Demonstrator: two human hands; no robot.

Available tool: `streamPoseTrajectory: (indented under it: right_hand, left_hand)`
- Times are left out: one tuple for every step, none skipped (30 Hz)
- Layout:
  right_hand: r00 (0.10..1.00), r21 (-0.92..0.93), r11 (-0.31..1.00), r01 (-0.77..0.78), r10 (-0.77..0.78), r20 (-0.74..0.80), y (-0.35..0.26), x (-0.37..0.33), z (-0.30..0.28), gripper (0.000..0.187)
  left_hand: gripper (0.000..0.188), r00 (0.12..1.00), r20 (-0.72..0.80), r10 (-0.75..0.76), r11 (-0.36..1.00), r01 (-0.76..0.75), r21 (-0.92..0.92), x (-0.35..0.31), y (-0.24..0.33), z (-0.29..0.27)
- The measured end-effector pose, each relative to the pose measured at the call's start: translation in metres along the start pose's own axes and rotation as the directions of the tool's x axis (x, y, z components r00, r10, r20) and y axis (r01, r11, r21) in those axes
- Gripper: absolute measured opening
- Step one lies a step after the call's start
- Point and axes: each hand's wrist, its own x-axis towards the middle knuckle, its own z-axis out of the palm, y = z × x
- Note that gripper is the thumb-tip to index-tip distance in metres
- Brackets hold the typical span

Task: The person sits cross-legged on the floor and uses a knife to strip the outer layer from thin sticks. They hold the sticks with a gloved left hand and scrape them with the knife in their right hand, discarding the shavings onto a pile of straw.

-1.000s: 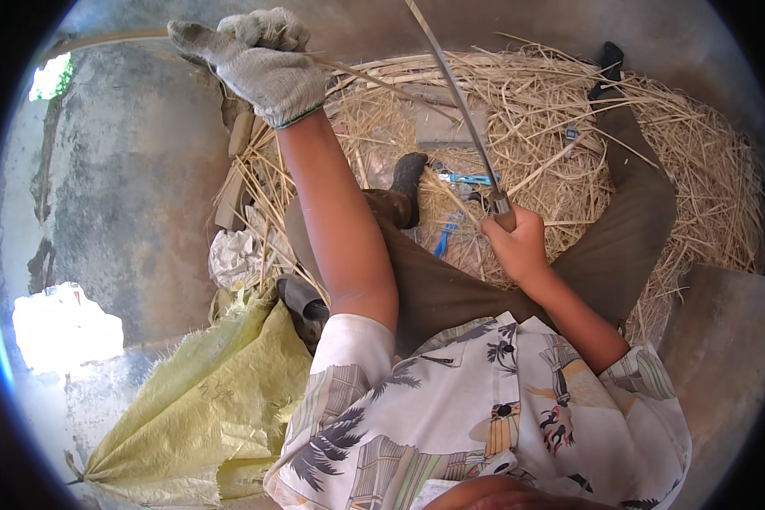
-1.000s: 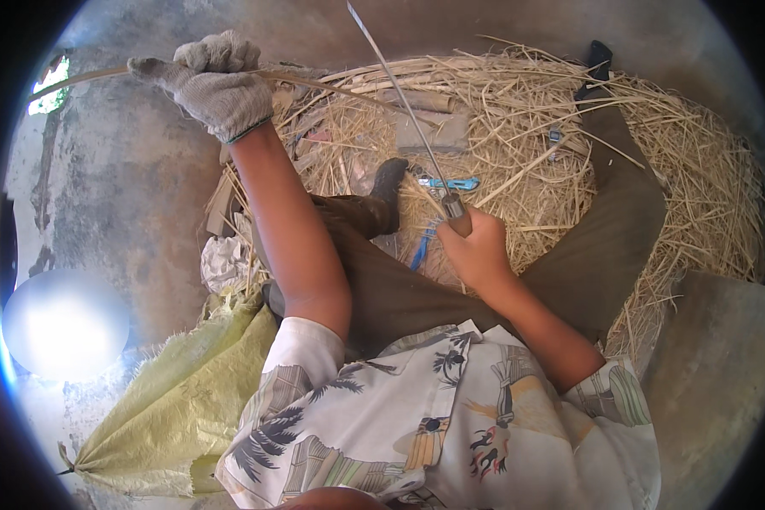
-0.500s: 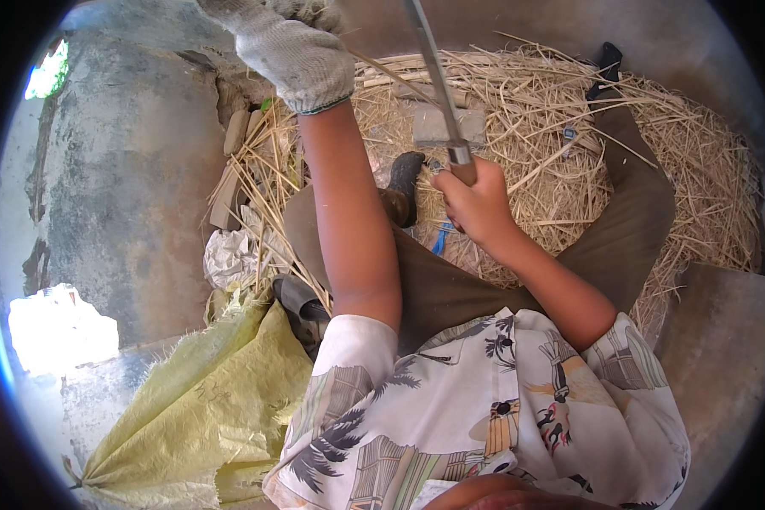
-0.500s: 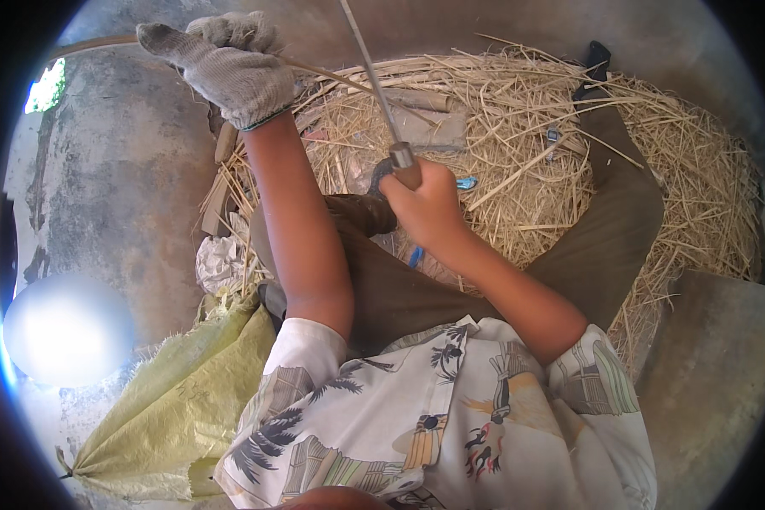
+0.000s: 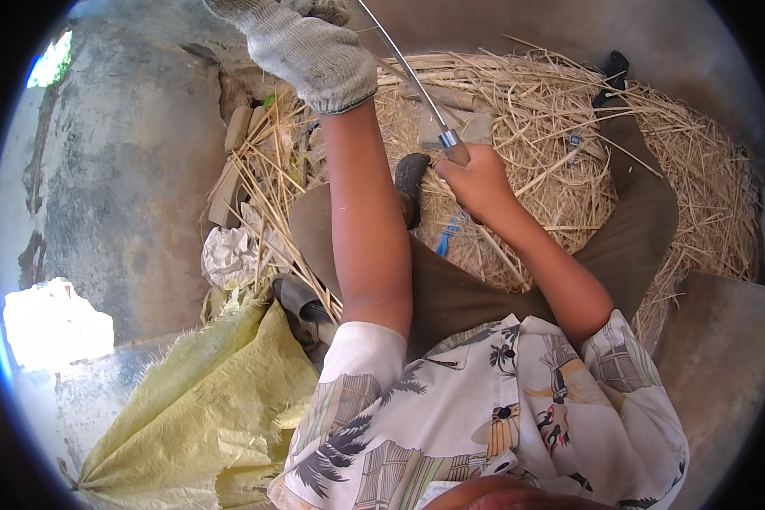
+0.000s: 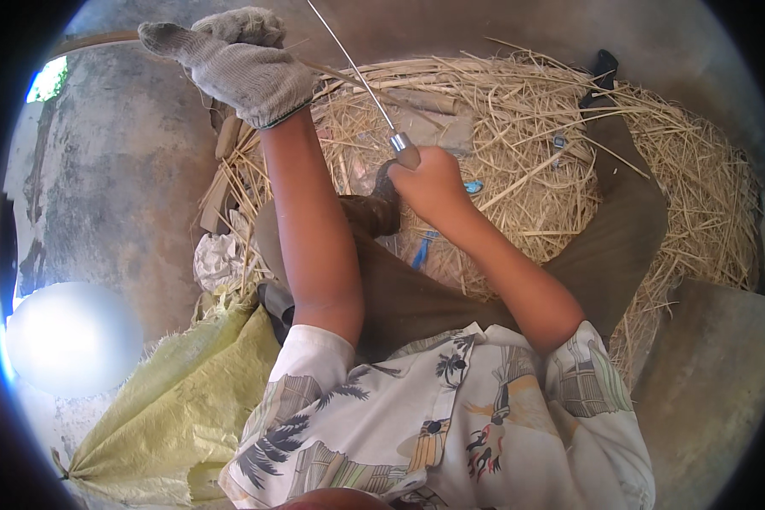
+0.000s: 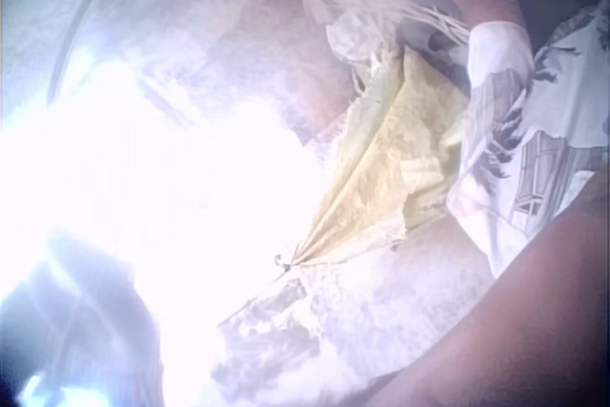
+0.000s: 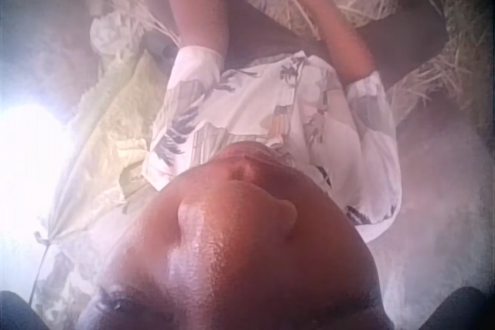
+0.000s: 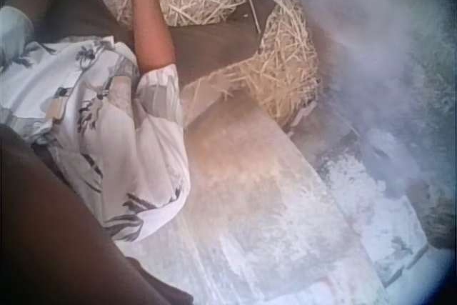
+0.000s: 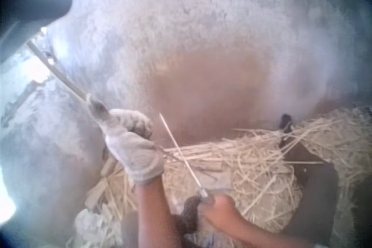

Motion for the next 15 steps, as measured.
streamPoseTrajectory:
  right_hand:
    - [1.0, -0.017, 1.0, -0.016, 0.016, -0.007, 0.001, 0.0, 0.002, 0.026]
    - [1.0, -0.007, 1.0, 0.026, -0.026, -0.01, 0.001, 0.001, 0.003, 0.026]
    - [0.998, 0.0, 0.998, 0.056, -0.056, -0.012, -0.007, -0.003, 0.003, 0.025]
    - [0.996, 0.006, 0.996, 0.087, -0.087, -0.025, -0.011, -0.005, 0.001, 0.025]
    - [0.996, 0.031, 0.996, 0.081, -0.08, -0.031, -0.01, -0.006, 0.001, 0.025]
    - [0.996, 0.061, 0.994, 0.088, -0.086, -0.026, -0.013, -0.009, 0.005, 0.025]
    - [0.995, 0.091, 0.991, 0.094, -0.093, -0.022, -0.015, -0.011, 0.008, 0.025]
    - [0.998, 0.094, 0.994, 0.058, -0.058, -0.003, -0.01, -0.011, 0.009, 0.025]
    - [1.0, 0.099, 0.995, 0.025, -0.026, 0.01, -0.002, -0.009, 0.009, 0.026]
    - [1.0, 0.103, 0.995, -0.013, 0.01, 0.028, -0.001, -0.008, 0.009, 0.028]
    - [0.999, 0.082, 0.996, 0.021, -0.024, 0.028, -0.003, -0.006, 0.009, 0.027]
    - [0.999, 0.062, 0.997, 0.04, -0.042, 0.026, -0.011, -0.007, 0.01, 0.027]
    - [0.998, 0.038, 0.998, 0.059, -0.06, 0.014, -0.017, -0.008, 0.01, 0.027]
    - [0.995, 0.054, 0.994, 0.096, -0.097, 0.006, -0.022, -0.011, 0.013, 0.027]
    - [0.99, 0.067, 0.988, 0.142, -0.142, -0.002, -0.029, -0.012, 0.017, 0.026]
  left_hand:
    - [0.06, 0.997, -0.059, 0.043, 0.997, -0.038, 0.072, 0.002, -0.001, 0.0]
    - [0.06, 0.989, -0.116, 0.089, 0.987, -0.072, 0.145, 0.006, -0.004, 0.002]
    - [0.061, 0.976, -0.174, 0.13, 0.971, -0.089, 0.222, 0.006, -0.007, 0.002]
    - [0.06, 0.991, -0.132, 0.015, 0.983, 0.01, 0.184, 0.001, 0.003, 0.009]
    - [0.06, 0.991, -0.085, -0.099, 0.982, 0.111, 0.15, -0.007, 0.018, 0.013]
    - [0.06, 0.982, -0.147, -0.116, 0.968, 0.145, 0.206, -0.005, 0.022, 0.014]
    - [0.06, 0.969, -0.209, -0.135, 0.949, 0.187, 0.255, -0.005, 0.025, 0.016]
    - [0.058, 0.968, -0.226, -0.107, 0.957, 0.162, 0.241, -0.006, 0.018, 0.016]
    - [0.055, 0.972, -0.222, -0.071, 0.964, 0.124, 0.237, -0.004, 0.014, 0.014]
    - [0.053, 0.977, -0.21, -0.031, 0.969, 0.081, 0.232, -0.002, 0.008, 0.009]
    - [0.051, 0.98, -0.2, 0.007, 0.97, 0.041, 0.239, 0.002, 0.004, 0.003]
    - [0.049, 0.982, -0.188, 0.03, 0.966, 0.02, 0.257, 0.004, -0.001, -0.006]
    - [0.047, 0.983, -0.174, 0.05, 0.961, 0.0, 0.276, 0.006, -0.006, -0.012]
    - [0.045, 0.984, -0.168, 0.056, 0.955, -0.004, 0.297, 0.005, -0.009, -0.02]
    - [0.043, 0.985, -0.162, 0.067, 0.949, -0.013, 0.315, 0.005, -0.01, -0.027]
